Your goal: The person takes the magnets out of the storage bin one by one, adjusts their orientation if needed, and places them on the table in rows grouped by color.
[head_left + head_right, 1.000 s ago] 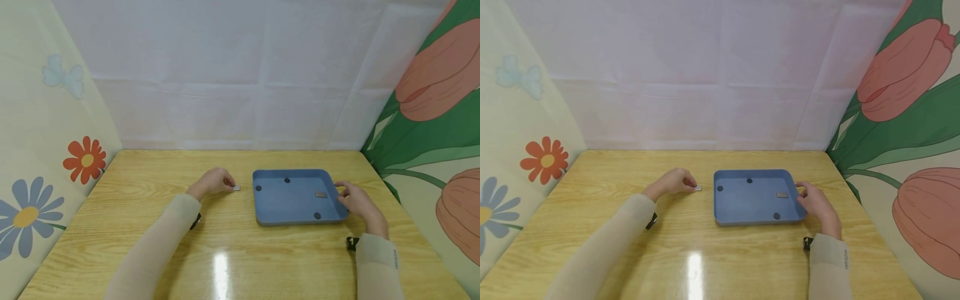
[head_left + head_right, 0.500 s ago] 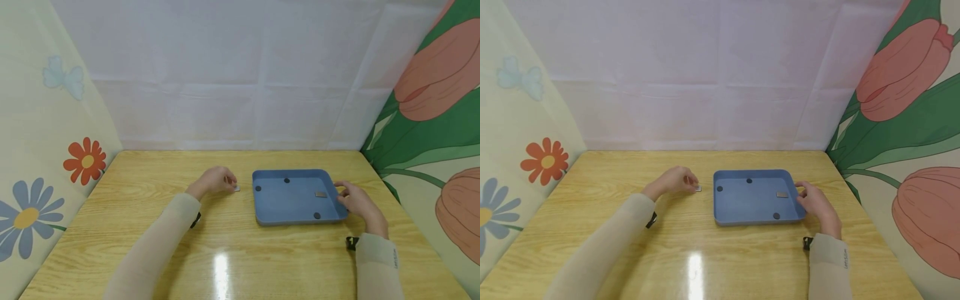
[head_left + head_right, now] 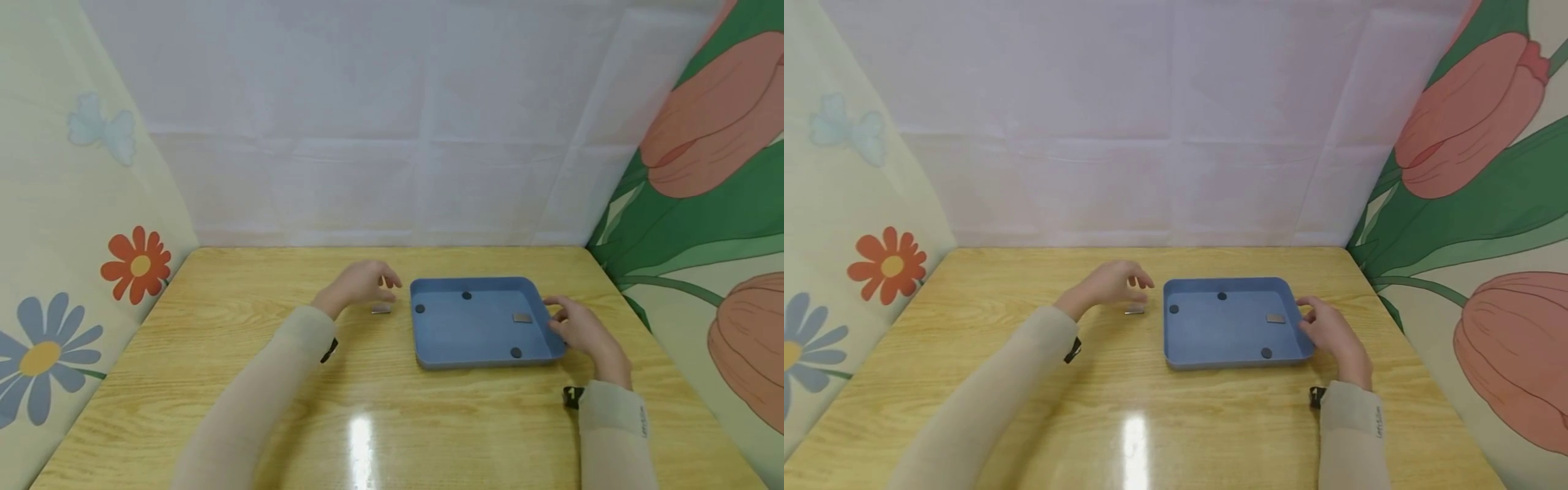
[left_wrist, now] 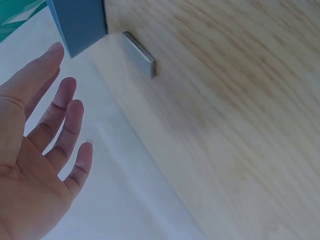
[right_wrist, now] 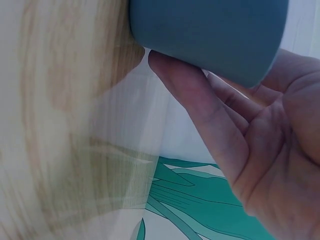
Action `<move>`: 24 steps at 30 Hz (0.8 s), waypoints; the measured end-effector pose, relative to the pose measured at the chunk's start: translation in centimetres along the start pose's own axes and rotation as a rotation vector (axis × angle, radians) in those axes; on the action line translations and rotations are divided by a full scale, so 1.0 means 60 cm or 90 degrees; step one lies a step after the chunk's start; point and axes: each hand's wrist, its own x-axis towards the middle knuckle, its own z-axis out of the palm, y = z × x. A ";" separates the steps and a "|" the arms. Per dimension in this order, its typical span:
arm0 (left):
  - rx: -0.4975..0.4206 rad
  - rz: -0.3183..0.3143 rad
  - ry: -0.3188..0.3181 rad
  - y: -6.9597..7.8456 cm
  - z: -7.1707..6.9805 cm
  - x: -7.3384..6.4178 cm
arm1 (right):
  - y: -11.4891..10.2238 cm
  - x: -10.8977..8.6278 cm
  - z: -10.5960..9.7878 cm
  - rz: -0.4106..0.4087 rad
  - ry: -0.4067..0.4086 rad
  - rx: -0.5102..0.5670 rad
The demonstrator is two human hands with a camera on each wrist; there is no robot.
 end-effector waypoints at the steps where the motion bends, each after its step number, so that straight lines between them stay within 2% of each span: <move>1: 0.004 0.002 0.000 0.003 0.000 0.002 | 0.000 0.000 0.000 -0.003 0.001 0.000; 14: 0.024 0.047 0.000 0.044 -0.004 0.026 | -0.002 -0.001 -0.002 0.009 0.002 0.012; 24: 0.043 0.084 -0.016 0.082 -0.002 0.061 | 0.002 0.001 0.003 -0.004 0.009 0.015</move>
